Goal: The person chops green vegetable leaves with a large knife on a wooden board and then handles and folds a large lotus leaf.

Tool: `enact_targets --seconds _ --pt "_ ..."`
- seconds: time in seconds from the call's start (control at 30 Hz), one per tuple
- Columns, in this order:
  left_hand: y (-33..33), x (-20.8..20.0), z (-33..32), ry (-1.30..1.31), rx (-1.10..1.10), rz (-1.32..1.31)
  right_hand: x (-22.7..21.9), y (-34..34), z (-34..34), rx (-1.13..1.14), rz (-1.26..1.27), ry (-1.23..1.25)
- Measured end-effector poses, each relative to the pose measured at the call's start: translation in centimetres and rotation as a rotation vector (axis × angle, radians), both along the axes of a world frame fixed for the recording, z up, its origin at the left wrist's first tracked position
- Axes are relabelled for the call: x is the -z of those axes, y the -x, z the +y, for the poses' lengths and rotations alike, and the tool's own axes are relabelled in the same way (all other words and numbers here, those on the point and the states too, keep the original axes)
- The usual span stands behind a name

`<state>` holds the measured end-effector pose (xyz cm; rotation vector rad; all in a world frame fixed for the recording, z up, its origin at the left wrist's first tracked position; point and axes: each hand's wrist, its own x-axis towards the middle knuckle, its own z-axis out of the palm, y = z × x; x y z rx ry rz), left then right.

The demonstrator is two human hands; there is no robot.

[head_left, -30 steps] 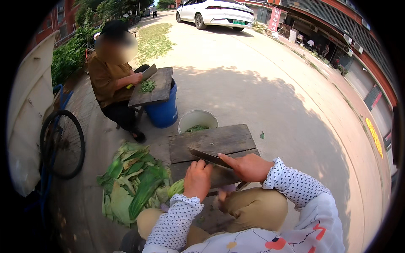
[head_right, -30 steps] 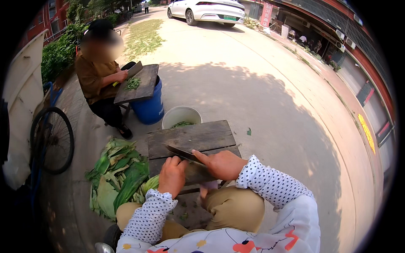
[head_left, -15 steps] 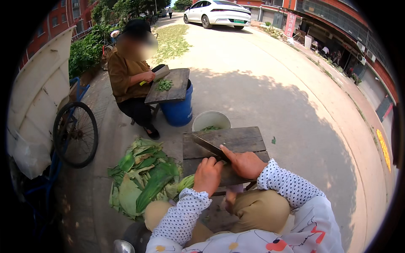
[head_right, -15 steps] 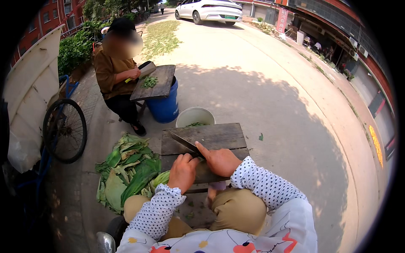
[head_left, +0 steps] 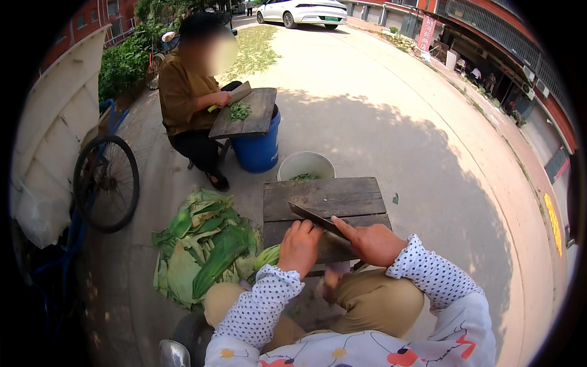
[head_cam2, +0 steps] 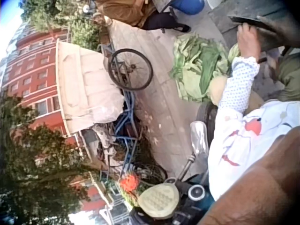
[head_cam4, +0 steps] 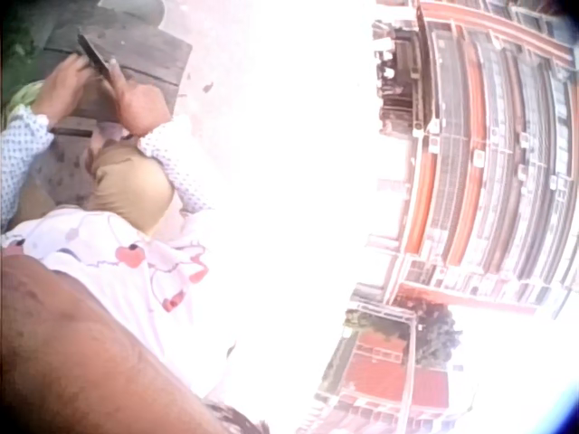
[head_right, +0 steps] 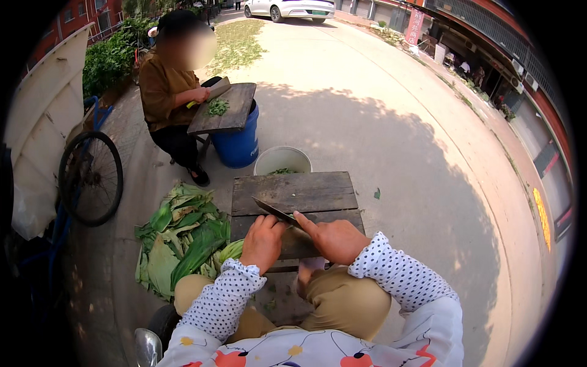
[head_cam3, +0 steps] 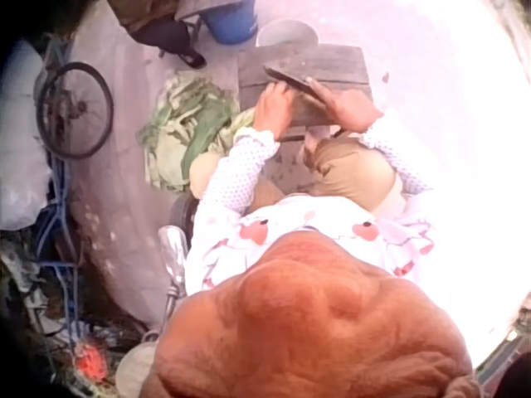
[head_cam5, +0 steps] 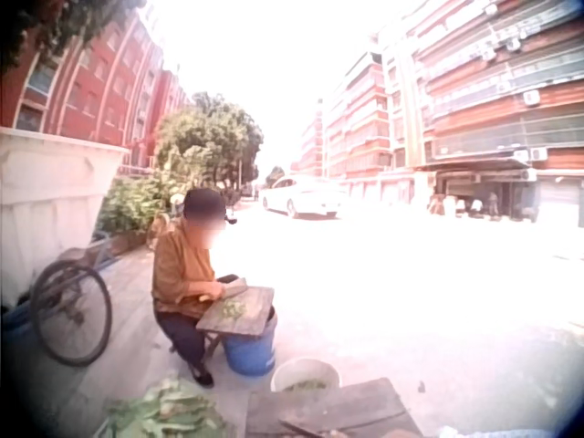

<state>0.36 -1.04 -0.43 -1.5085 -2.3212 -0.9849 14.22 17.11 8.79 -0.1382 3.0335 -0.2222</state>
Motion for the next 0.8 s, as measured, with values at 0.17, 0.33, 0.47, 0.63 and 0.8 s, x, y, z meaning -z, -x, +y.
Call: enact_targets --seconds 0.17,0.33,0.47,0.63,0.8 --pt "0.0 -0.4 0.2 0.018 0.008 -0.023 0.3 1.1 -0.2 -0.017 -0.016 -0.008" --pt "-0.1 -0.1 0.0 0.002 0.004 -0.053 3.2 4.2 0.0 0.043 0.05 0.148" --pt "0.1 0.6 -0.2 -0.038 -0.013 -0.022 3.3 3.5 0.0 0.161 0.051 0.215" --pt "0.5 0.7 0.1 -0.072 -0.005 -0.017 1.9 1.7 0.4 0.107 0.128 0.201" --pt "0.4 0.6 0.3 -0.072 -0.014 -0.016 0.6 -0.1 0.4 0.1 -0.013 0.102"
